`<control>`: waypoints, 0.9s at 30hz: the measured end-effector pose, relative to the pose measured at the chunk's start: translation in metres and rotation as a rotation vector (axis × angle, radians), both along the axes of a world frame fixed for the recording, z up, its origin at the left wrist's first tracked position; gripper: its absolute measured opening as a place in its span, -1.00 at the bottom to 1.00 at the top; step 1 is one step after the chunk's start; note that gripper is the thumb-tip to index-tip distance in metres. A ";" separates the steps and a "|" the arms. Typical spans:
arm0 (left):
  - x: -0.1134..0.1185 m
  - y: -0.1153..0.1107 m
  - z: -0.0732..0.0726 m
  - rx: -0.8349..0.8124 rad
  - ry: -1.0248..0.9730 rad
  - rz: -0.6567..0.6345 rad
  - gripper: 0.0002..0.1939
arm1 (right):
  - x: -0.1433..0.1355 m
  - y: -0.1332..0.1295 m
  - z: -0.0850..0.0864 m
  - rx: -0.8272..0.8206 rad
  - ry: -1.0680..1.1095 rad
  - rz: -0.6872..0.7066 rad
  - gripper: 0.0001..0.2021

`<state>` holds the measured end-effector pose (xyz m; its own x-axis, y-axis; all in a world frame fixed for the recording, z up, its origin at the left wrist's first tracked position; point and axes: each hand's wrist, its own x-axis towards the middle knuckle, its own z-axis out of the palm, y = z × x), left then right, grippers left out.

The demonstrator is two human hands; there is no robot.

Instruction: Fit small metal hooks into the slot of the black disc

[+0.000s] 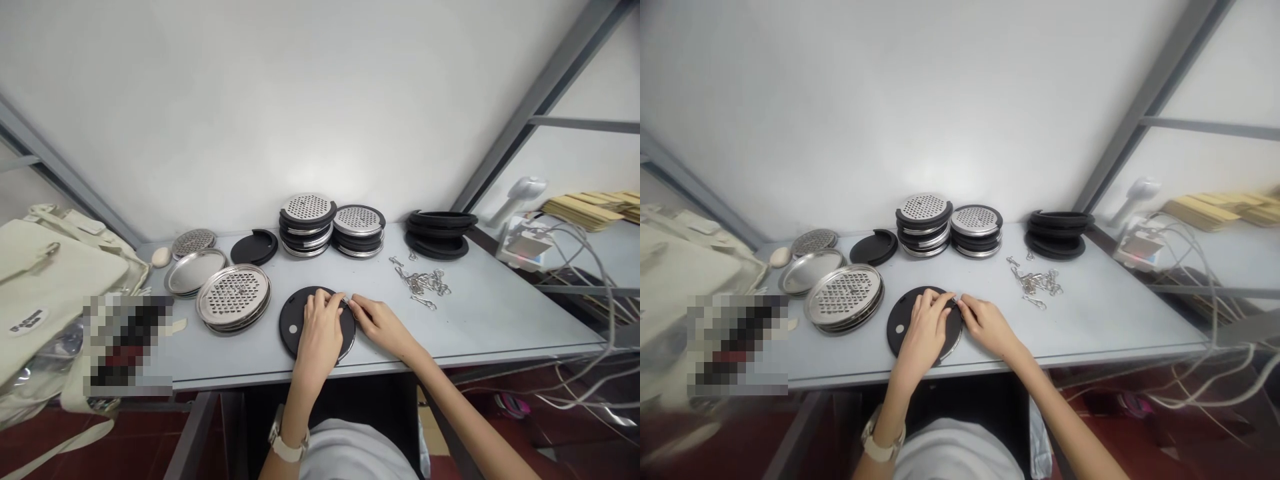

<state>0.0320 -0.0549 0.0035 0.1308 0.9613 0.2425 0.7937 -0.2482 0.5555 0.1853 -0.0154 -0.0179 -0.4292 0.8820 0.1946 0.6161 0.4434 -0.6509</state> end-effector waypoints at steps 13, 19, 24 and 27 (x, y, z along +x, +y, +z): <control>-0.003 0.001 0.000 -0.008 -0.045 -0.023 -0.68 | -0.001 0.000 0.002 -0.051 0.081 -0.018 -0.68; -0.003 0.000 0.000 -0.012 -0.047 -0.034 -0.67 | 0.002 0.002 0.002 -0.111 0.113 0.003 -0.65; -0.003 0.000 0.001 -0.003 -0.024 -0.033 -0.66 | 0.001 0.002 0.001 -0.100 0.091 0.014 -0.65; -0.003 -0.001 0.002 0.001 -0.015 -0.037 -0.65 | 0.000 0.001 0.001 -0.086 0.083 0.018 -0.65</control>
